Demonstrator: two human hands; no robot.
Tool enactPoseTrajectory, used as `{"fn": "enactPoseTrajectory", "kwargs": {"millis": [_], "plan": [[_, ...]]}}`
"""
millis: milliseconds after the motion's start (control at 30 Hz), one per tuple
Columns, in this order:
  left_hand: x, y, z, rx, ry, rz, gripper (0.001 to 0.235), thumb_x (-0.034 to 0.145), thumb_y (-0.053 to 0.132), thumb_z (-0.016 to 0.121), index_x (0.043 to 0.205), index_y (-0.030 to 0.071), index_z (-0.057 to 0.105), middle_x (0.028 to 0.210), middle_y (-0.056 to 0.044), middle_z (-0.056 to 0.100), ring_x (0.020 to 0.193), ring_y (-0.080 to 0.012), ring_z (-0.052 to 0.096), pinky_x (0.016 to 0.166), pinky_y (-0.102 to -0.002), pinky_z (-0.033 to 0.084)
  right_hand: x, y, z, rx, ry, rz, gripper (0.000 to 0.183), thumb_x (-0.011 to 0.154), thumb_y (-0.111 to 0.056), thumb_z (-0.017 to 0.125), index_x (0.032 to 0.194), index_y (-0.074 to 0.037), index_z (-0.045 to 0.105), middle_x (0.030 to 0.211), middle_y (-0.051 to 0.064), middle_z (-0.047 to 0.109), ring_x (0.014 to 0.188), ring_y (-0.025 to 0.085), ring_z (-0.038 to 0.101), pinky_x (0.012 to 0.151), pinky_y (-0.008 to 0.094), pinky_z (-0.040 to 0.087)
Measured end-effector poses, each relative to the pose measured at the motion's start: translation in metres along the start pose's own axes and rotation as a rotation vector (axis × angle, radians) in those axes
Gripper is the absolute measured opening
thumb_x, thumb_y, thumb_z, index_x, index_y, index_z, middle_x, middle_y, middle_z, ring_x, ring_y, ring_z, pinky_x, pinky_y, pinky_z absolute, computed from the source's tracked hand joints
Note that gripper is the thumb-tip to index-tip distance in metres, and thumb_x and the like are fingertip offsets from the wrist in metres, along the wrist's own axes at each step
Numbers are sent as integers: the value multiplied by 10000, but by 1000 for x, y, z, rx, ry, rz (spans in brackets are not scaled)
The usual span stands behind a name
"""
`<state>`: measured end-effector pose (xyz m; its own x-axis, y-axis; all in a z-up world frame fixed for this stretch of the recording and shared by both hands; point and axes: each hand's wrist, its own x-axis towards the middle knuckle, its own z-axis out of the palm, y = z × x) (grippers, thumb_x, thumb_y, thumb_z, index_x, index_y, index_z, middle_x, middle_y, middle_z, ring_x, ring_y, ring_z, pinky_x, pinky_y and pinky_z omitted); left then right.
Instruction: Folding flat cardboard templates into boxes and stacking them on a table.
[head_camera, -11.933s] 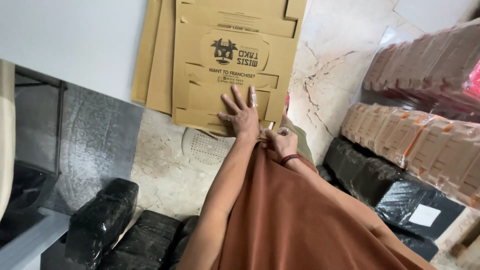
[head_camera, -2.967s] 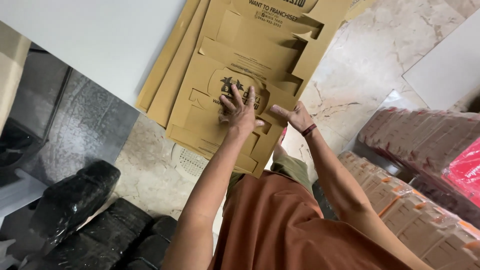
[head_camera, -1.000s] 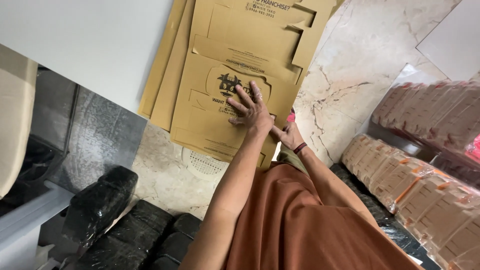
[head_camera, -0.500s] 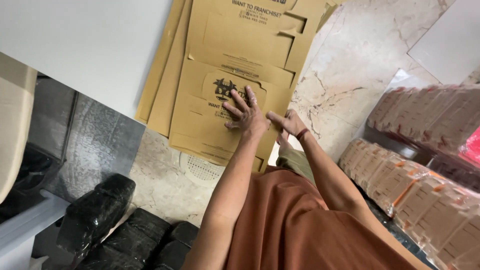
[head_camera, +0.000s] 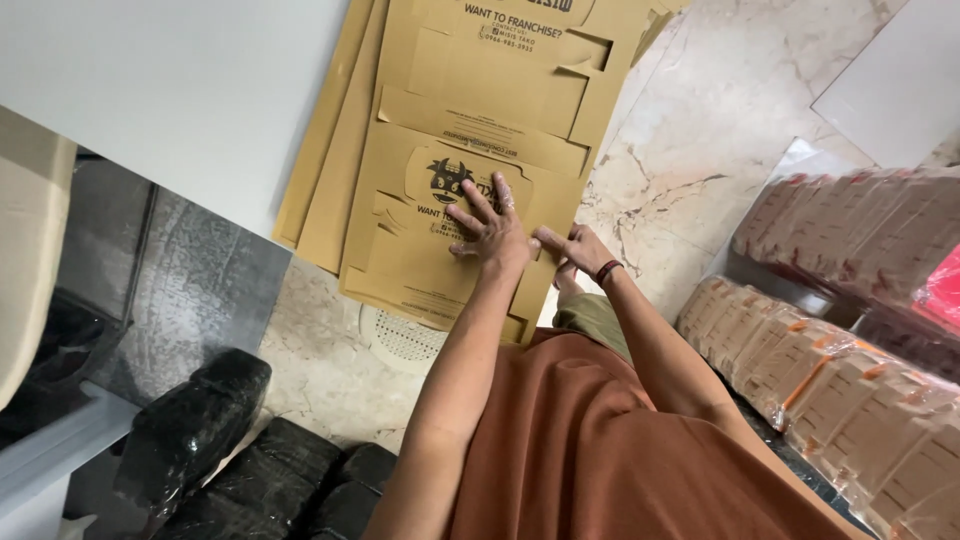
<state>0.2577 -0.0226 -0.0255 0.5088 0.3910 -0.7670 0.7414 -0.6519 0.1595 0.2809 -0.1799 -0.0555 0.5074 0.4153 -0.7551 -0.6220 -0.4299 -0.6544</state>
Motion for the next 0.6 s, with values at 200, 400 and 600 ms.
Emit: {"fn": "enactPoseTrajectory", "kwargs": {"millis": [200,400,600], "plan": [[25,-19,8,-10,-44,73,1141,896,171,779,1643,264,-79,1630,-233,-325,1452,-650,-193,908,-953,205,-20,1,20,215,88,127,454,893,-232,832,1164,75,637,930,231,694,661,355,746,596,517,647],[12,-24,4,24,-24,91,1053,909,167,753,1657,245,16,1662,-245,-234,1473,-650,-116,901,-901,318,-13,31,28,206,166,106,510,887,-299,858,1186,53,640,993,210,678,783,348,747,632,497,648],[10,-32,3,150,86,199,1063,823,-10,746,1658,199,123,1656,-334,-111,1451,-686,49,849,-896,401,-14,24,28,359,79,226,390,834,-234,864,1100,-19,677,901,84,726,735,213,739,600,337,642]]}}
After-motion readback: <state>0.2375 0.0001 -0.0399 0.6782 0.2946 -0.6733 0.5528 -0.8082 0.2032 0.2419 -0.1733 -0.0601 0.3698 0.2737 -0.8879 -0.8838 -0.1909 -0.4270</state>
